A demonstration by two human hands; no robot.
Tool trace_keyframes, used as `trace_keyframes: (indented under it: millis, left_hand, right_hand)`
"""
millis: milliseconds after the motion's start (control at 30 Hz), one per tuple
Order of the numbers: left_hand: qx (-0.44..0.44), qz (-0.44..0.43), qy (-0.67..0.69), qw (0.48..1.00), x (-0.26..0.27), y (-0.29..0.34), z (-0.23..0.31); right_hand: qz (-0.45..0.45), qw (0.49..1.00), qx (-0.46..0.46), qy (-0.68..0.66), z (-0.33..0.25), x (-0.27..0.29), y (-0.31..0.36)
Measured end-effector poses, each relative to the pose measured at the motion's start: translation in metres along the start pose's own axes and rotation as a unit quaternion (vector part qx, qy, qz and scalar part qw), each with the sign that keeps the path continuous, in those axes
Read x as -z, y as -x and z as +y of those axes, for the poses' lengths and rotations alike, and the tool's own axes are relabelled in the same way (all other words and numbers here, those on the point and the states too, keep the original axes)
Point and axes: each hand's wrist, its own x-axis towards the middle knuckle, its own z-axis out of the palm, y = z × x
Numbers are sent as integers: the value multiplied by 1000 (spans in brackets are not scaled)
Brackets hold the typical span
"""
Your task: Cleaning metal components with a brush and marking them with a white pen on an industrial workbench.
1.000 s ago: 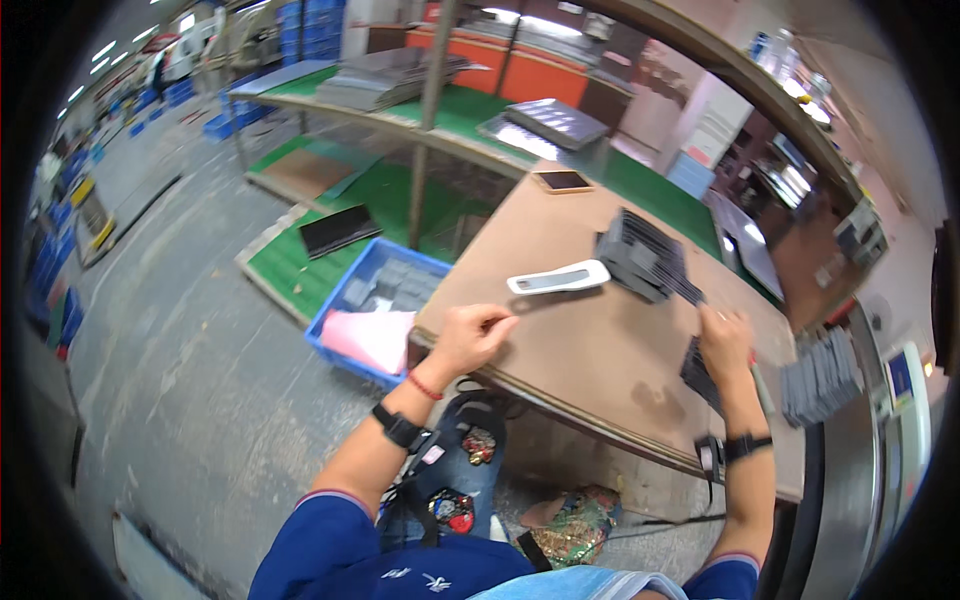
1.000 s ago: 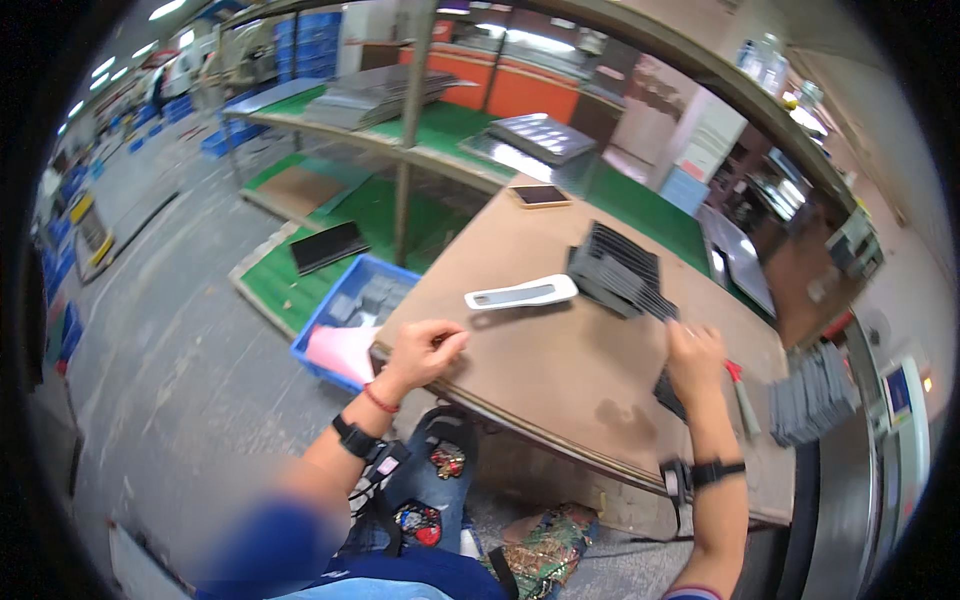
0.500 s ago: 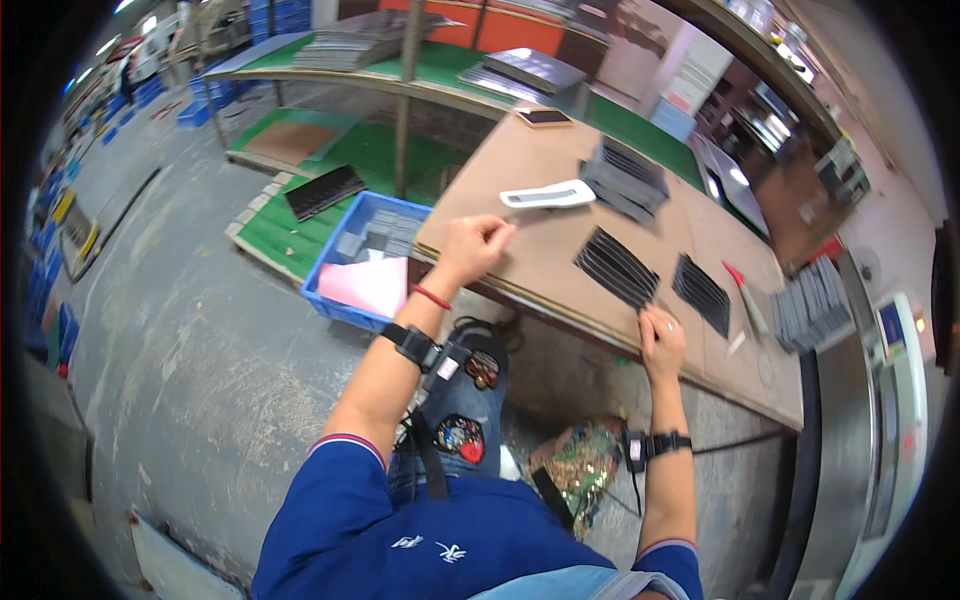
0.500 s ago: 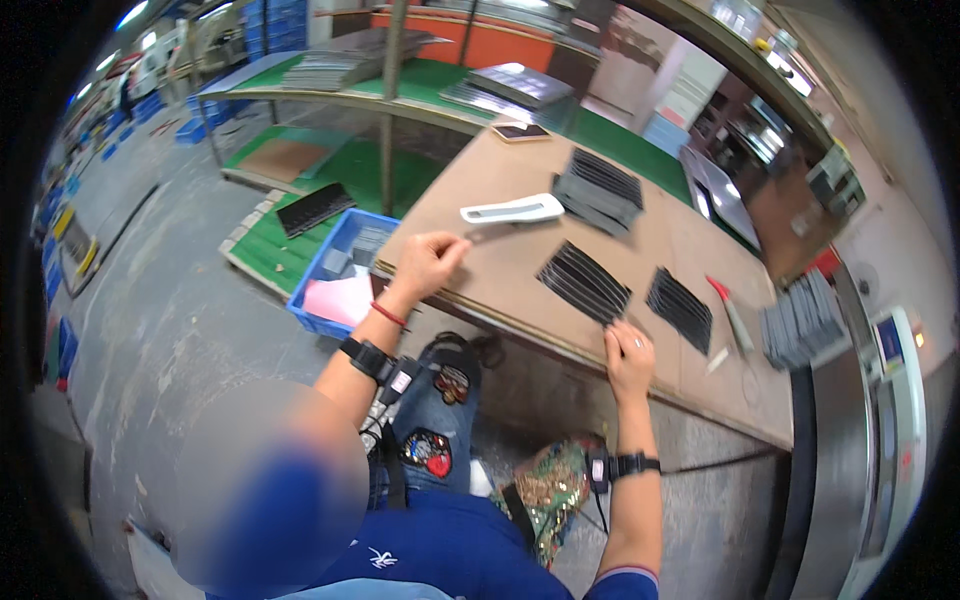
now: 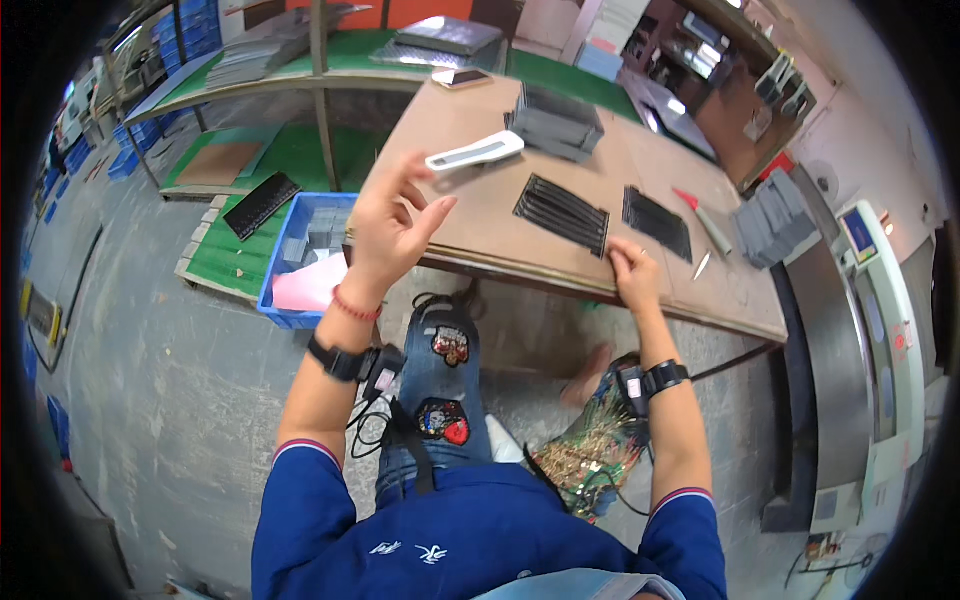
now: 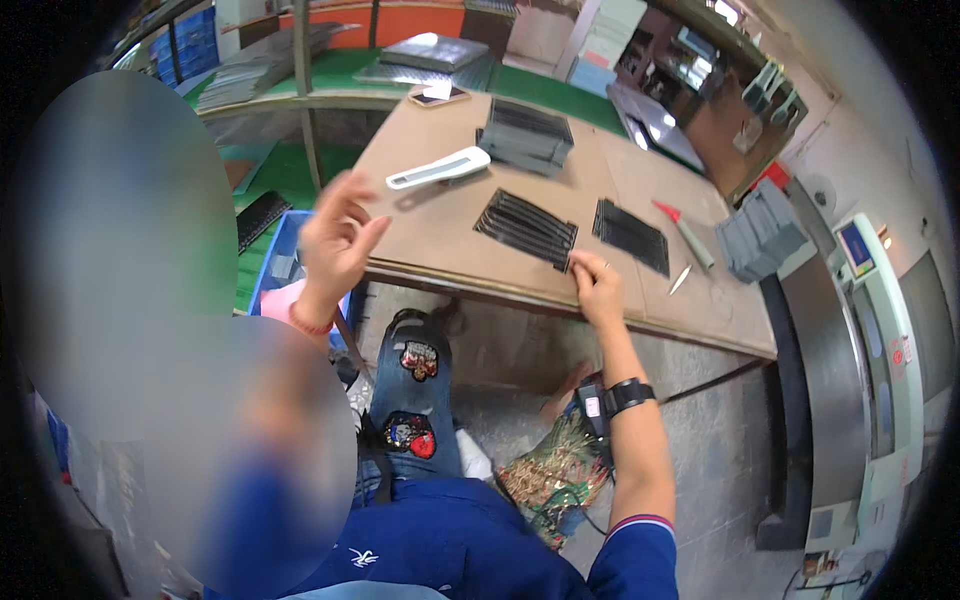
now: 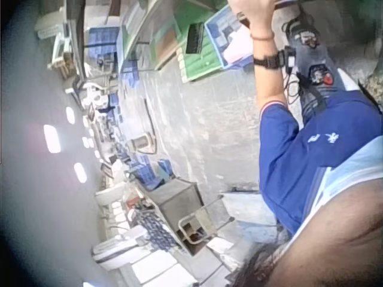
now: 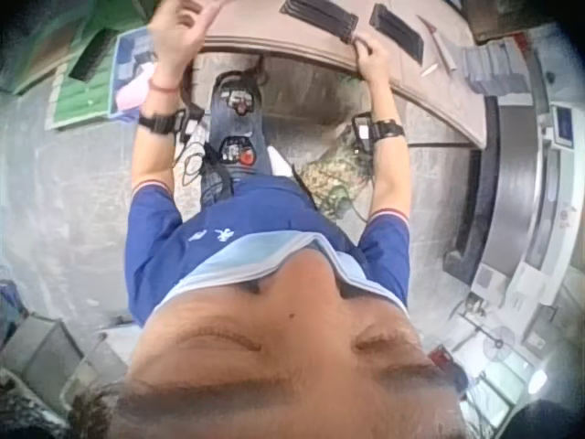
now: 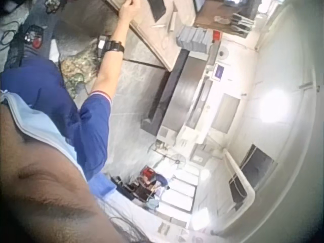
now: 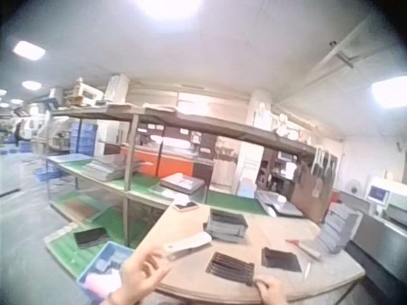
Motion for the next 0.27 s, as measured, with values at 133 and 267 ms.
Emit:
trace_keyframes:
  millis: [133,267]
  left_hand:
    - [-224,29,48,973,27,-16,106]
    - [-362,-146,14,921,41,-45,102]
  right_hand:
    - [-6,993,-83,-84,-33,16,-8]
    - [35,991,-30,-127,-63,28,-23]
